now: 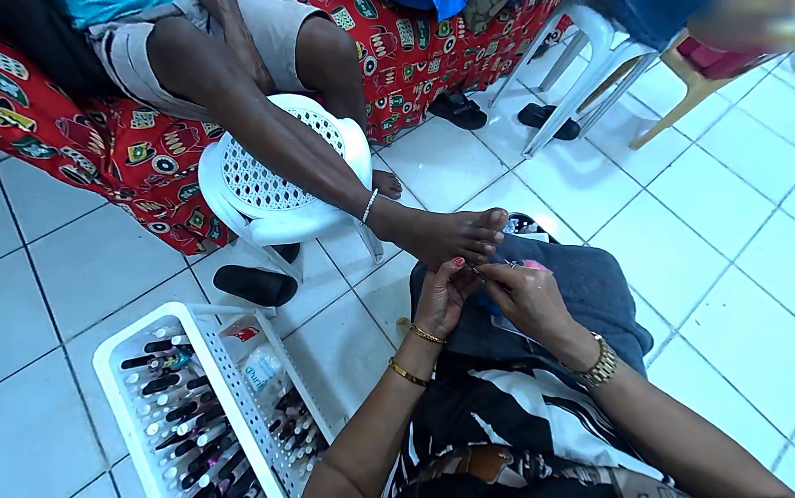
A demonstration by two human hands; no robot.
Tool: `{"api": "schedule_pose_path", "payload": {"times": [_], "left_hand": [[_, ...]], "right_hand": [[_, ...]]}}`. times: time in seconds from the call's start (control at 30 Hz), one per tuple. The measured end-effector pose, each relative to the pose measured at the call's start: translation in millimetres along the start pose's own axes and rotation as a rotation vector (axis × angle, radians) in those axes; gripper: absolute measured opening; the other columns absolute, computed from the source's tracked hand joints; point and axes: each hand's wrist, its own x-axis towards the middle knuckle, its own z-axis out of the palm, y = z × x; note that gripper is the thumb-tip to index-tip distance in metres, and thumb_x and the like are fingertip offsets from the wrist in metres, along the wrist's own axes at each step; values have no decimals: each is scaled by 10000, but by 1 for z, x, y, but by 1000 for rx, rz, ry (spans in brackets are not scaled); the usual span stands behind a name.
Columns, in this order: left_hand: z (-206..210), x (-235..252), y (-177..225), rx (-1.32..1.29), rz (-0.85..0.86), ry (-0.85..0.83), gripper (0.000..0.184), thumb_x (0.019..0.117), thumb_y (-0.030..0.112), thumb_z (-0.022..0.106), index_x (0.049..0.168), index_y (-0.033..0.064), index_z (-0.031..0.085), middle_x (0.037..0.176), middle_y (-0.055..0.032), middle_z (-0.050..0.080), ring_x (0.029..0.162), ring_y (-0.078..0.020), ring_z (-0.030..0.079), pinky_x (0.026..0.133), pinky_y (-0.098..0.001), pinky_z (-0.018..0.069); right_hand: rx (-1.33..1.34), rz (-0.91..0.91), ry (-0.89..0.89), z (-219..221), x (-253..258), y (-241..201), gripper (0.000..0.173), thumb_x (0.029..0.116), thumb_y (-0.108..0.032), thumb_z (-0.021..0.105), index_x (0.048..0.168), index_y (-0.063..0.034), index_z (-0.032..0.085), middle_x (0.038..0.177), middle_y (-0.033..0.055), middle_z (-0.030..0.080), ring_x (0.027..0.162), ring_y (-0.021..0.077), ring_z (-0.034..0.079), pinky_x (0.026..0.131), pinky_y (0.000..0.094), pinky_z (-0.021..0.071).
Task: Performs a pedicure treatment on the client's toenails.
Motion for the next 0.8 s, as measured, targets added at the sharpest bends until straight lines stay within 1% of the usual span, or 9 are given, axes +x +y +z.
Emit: {"api": "schedule_pose_path", "payload": {"times": [0.1, 0.27, 0.4, 0.53, 0.6, 0.7, 0.8], "left_hand": [[0, 0, -1, 5, 10, -23, 111, 1053, 66, 459, 1117, 79, 550, 881, -84, 687, 779, -186, 709, 792, -327, 606], [0, 0, 0, -6, 8, -23, 113, 1047, 53, 463, 1108, 77, 556, 883, -86, 687, 778, -188, 708, 792, -331, 605], [-1, 1, -1, -8, 11, -25, 102, 1040, 45, 481, 1091, 76, 564, 883, -88, 693, 777, -188, 711, 786, -325, 608], [-1, 1, -1, 0, 7, -15, 104, 1035, 42, 494, 1109, 79, 558, 888, -92, 688, 788, -195, 712, 793, -331, 609], [-1, 1, 0, 0, 4, -13, 110, 1035, 41, 497, 1118, 83, 556, 894, -89, 688, 795, -196, 712, 795, -332, 610], [-1, 1, 0, -13, 9, -15, 107, 1035, 46, 493, 1111, 85, 558, 884, -91, 689, 786, -202, 712, 790, -339, 611], [-1, 2, 3, -9, 3, -2, 102, 1044, 55, 482, 1112, 81, 553, 889, -97, 688, 786, -204, 713, 790, -341, 610]], "right_hand": [[-5, -9, 0, 0, 1, 0, 242, 925, -92, 562, 983, -10, 782, 715, 145, 703, 615, 313, 687, 554, 493, 535], [-15, -29, 11, 2, 2, 1, 237, 915, -93, 563, 953, -12, 782, 682, 136, 684, 586, 303, 668, 534, 477, 518], [-6, -74, 4, 4, 3, 5, 217, 914, -88, 566, 926, -9, 767, 682, 135, 676, 585, 299, 662, 531, 463, 516], [27, -121, -25, 5, 3, 11, 208, 923, -71, 558, 925, 3, 753, 696, 142, 676, 609, 299, 674, 556, 448, 536], [48, -127, -43, 4, 4, 14, 207, 922, -68, 559, 929, 4, 754, 699, 140, 675, 607, 297, 667, 558, 448, 529], [86, -109, -103, -2, 6, 16, 221, 935, -71, 563, 981, 0, 767, 753, 145, 707, 659, 299, 693, 609, 472, 550], [99, -101, -125, -6, 9, 16, 245, 939, -80, 547, 995, -13, 775, 754, 134, 714, 656, 283, 688, 613, 462, 540]]}}
